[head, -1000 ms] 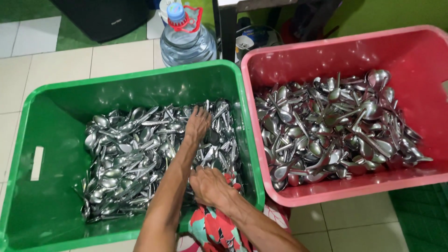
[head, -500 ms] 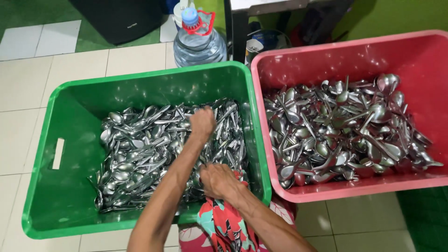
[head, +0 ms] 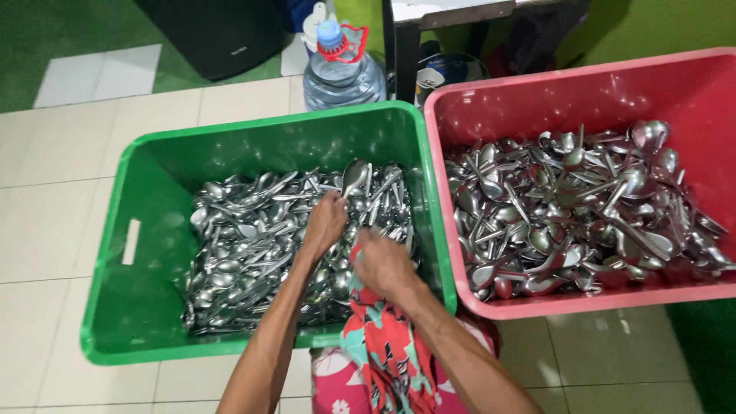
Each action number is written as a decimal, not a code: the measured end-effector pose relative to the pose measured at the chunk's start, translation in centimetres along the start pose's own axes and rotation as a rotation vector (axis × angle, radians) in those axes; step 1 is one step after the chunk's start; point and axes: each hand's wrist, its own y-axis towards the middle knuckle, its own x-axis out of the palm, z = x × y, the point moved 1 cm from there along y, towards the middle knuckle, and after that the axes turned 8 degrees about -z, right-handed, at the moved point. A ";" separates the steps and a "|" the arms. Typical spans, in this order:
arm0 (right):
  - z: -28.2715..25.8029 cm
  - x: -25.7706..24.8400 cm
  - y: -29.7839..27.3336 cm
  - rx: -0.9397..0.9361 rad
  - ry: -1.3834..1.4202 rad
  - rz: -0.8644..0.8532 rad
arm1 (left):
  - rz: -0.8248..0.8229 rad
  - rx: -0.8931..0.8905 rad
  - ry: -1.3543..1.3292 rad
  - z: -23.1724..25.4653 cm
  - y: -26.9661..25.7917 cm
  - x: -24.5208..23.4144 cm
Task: Polishing metal spoons with a cloth and moving them between containers.
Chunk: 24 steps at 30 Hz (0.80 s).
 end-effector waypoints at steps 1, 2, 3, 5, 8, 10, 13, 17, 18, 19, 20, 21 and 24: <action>-0.5 -1.0 -0.5 -0.007 0.003 0.004 | 0.006 0.000 0.006 0.4 -2.0 -0.5; -0.9 -2.4 -1.1 -0.067 0.139 0.301 | 0.041 0.031 -0.014 1.0 -4.0 -0.9; -1.3 -3.8 -1.8 -0.127 0.276 0.596 | 0.075 0.063 -0.033 1.5 -6.0 -1.2; -1.2 -4.1 -1.5 -0.187 0.320 0.686 | 0.081 0.058 -0.027 1.0 -8.1 -0.2; -1.6 -3.0 -0.8 -0.319 0.239 0.755 | 0.086 0.098 -0.048 2.6 -10.5 1.0; -1.4 -2.3 0.1 -0.391 0.114 0.732 | 0.089 0.144 -0.074 2.5 -10.7 1.9; 0.0 -2.7 1.1 -0.312 -0.079 0.726 | 0.114 0.126 -0.024 0.4 -9.8 3.5; 1.9 -2.7 3.0 -0.173 -0.175 0.807 | 0.104 0.111 -0.015 -0.5 -8.9 4.1; 2.2 -1.9 3.3 -0.199 -0.254 0.834 | 0.109 0.122 0.006 -0.9 -8.8 4.3; 1.0 -1.4 1.6 -0.194 -0.253 0.823 | 0.101 0.114 0.002 -1.1 -9.8 4.4; -0.2 -1.9 0.9 -0.308 -0.259 0.755 | 0.106 0.101 0.023 -0.9 -9.6 4.0; -1.3 -2.4 0.2 -0.419 -0.265 0.684 | 0.111 0.088 0.045 -0.6 -9.5 3.6; 3.0 -2.1 4.0 -0.240 -0.321 0.746 | 0.045 0.106 0.018 -1.4 -9.2 4.4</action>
